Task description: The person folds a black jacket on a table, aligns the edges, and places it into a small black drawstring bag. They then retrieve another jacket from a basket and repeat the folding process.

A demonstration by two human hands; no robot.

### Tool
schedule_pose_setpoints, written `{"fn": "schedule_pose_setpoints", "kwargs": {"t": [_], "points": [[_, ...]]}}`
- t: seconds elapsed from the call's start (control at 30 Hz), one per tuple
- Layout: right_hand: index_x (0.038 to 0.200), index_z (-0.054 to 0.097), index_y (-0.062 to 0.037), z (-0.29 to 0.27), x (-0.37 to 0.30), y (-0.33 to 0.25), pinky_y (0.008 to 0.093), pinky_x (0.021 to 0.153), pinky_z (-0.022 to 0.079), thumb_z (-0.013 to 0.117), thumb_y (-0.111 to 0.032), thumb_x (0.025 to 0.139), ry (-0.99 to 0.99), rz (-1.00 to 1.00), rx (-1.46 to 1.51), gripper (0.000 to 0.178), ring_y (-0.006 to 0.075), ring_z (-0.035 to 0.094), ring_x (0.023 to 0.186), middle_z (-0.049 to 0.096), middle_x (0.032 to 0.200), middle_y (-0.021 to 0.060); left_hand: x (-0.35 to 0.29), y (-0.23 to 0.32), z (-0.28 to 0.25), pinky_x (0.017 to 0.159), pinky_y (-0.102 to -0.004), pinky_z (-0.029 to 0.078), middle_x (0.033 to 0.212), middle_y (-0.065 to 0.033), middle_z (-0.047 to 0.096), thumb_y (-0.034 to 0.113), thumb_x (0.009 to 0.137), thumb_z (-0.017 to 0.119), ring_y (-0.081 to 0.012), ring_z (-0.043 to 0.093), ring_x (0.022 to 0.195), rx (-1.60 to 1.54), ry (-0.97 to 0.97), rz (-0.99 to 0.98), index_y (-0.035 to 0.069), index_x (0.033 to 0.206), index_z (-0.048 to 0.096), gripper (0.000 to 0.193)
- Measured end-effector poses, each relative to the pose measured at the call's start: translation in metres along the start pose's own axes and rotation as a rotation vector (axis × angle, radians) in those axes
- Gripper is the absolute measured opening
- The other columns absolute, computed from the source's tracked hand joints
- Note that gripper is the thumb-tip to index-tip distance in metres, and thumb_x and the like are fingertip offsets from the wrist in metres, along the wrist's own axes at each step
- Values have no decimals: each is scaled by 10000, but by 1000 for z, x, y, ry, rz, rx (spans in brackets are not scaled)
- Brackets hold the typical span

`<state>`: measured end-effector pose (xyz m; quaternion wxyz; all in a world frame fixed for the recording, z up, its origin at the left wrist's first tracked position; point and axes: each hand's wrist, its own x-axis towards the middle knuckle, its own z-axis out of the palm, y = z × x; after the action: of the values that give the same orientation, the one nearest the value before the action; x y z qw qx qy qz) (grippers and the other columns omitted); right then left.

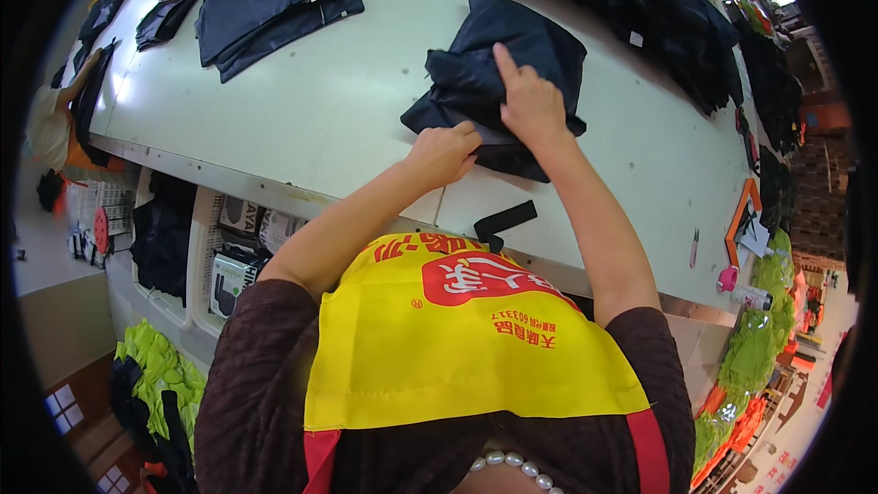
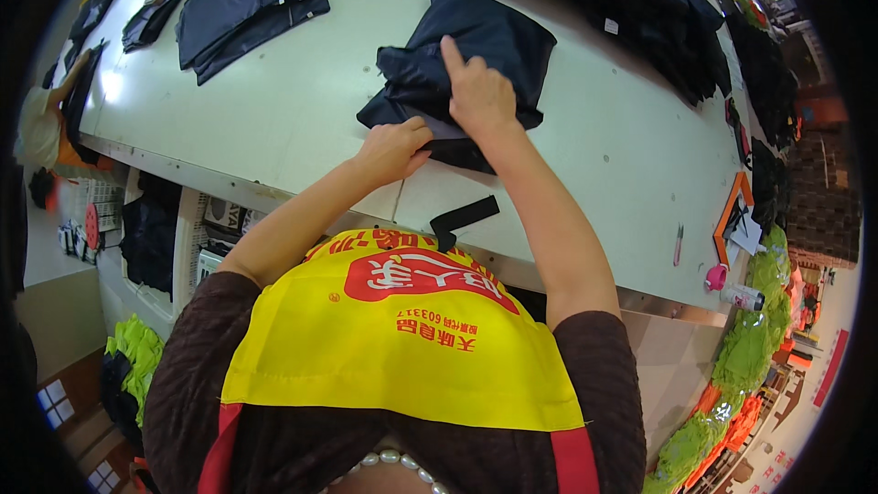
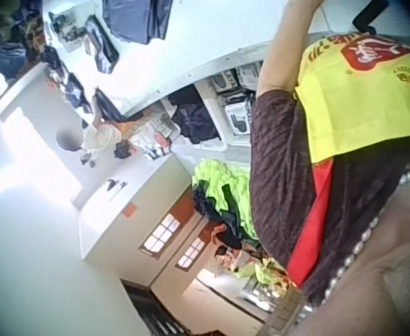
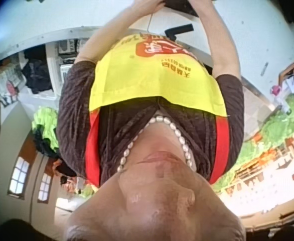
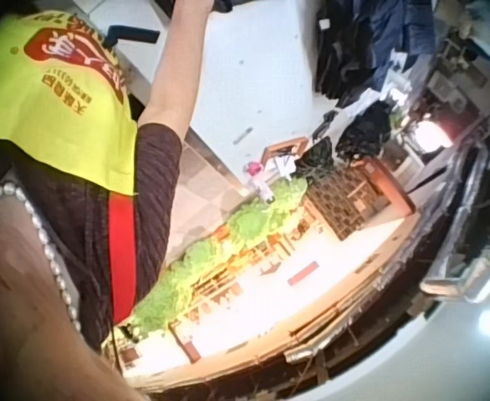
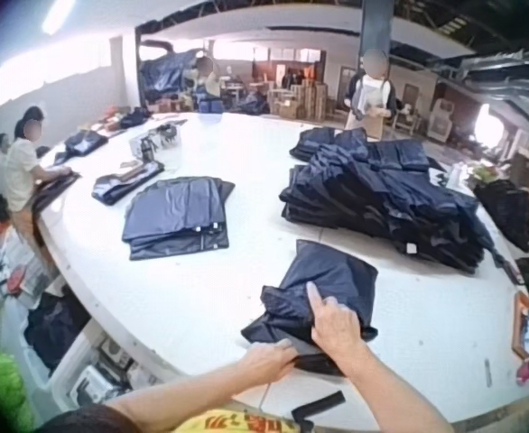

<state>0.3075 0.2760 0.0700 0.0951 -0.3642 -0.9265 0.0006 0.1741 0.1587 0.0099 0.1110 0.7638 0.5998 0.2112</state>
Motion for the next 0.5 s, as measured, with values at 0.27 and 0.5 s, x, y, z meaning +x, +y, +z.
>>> {"fn": "schedule_pose_setpoints", "kwargs": {"t": [0.27, 0.5], "points": [[1289, 502, -173, 24, -32, 8, 315, 672, 519, 562, 1, 719, -160, -518, -56, 599, 198, 556, 754, 463, 1348, 15, -5, -10, -32, 602, -360, 510, 797, -60, 602, 149, 765, 590, -245, 636, 701, 266, -84, -47, 103, 799, 635, 73], [1152, 570, -183, 18, -2, -10, 342, 704, 520, 614, -64, 730, -550, -676, -117, 441, 250, 618, 874, 561, 1160, 35, -1, -7, -61, 616, -381, 500, 775, -45, 587, 232, 723, 654, -233, 613, 760, 200, -166, 185, 97, 782, 601, 156]]}}
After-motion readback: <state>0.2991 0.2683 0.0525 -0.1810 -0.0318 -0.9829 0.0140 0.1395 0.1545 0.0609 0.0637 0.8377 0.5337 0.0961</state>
